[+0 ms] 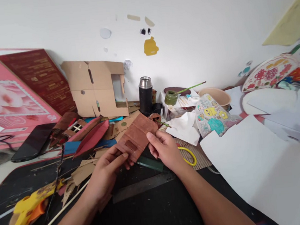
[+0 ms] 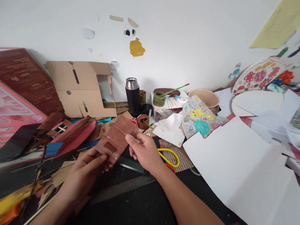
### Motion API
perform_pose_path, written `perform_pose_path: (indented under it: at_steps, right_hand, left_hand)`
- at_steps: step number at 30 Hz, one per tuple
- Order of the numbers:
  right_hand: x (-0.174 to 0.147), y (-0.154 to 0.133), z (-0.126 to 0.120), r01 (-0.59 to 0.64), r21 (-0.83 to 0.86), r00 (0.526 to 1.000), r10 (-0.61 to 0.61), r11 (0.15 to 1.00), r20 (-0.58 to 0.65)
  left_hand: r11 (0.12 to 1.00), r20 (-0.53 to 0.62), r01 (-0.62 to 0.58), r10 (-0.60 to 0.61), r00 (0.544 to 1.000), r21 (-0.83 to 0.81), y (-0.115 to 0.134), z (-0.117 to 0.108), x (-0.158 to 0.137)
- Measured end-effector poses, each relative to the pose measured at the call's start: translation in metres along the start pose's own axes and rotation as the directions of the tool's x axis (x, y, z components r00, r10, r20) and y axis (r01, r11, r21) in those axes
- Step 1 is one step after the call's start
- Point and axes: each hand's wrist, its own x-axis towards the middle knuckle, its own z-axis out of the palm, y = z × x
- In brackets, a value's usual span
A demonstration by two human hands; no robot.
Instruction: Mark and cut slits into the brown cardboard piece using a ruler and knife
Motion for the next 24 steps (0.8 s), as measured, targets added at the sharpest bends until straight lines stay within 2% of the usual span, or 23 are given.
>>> perform_pose_path:
  at_steps: [4,10,14,16,18,21,24]
  right_hand:
    - [0.002,0.000,-0.004,-0.020,0.050,0.999,0.021,0.999,-0.032]
    - [0.004,0.001,-0.008,-0.048,0.114,0.990,0.063,0.992,-0.128]
    - [0.004,0.002,-0.007,-0.076,0.125,0.986,0.093,0.989,-0.135]
    - [0.005,0.003,-0.007,-0.112,0.158,0.977,0.137,0.981,-0.160]
    - [0.007,0.004,-0.008,-0.116,0.193,0.969,0.153,0.974,-0.192]
    - [0.008,0.003,-0.008,-0.108,0.226,0.965,0.156,0.968,-0.209]
    - [0.005,0.000,-0.004,-0.107,0.227,0.975,0.147,0.968,-0.165]
  left_hand:
    - [0.999,-0.039,-0.002,0.000,0.999,-0.038,0.007,-0.005,0.003]
    - [1.000,-0.012,0.011,-0.011,1.000,-0.019,0.010,-0.009,0.004]
    - [0.996,-0.061,0.014,-0.019,0.998,-0.084,0.011,-0.007,0.005]
    - [0.993,-0.014,0.013,-0.014,1.000,-0.121,0.009,-0.007,0.005]
    - [0.992,0.102,0.017,-0.004,0.995,-0.123,0.007,-0.005,0.003]
    - [0.999,0.254,0.018,-0.008,0.967,-0.036,0.003,-0.001,-0.002]
    - [0.997,0.285,0.017,-0.038,0.958,0.076,0.000,0.004,-0.006]
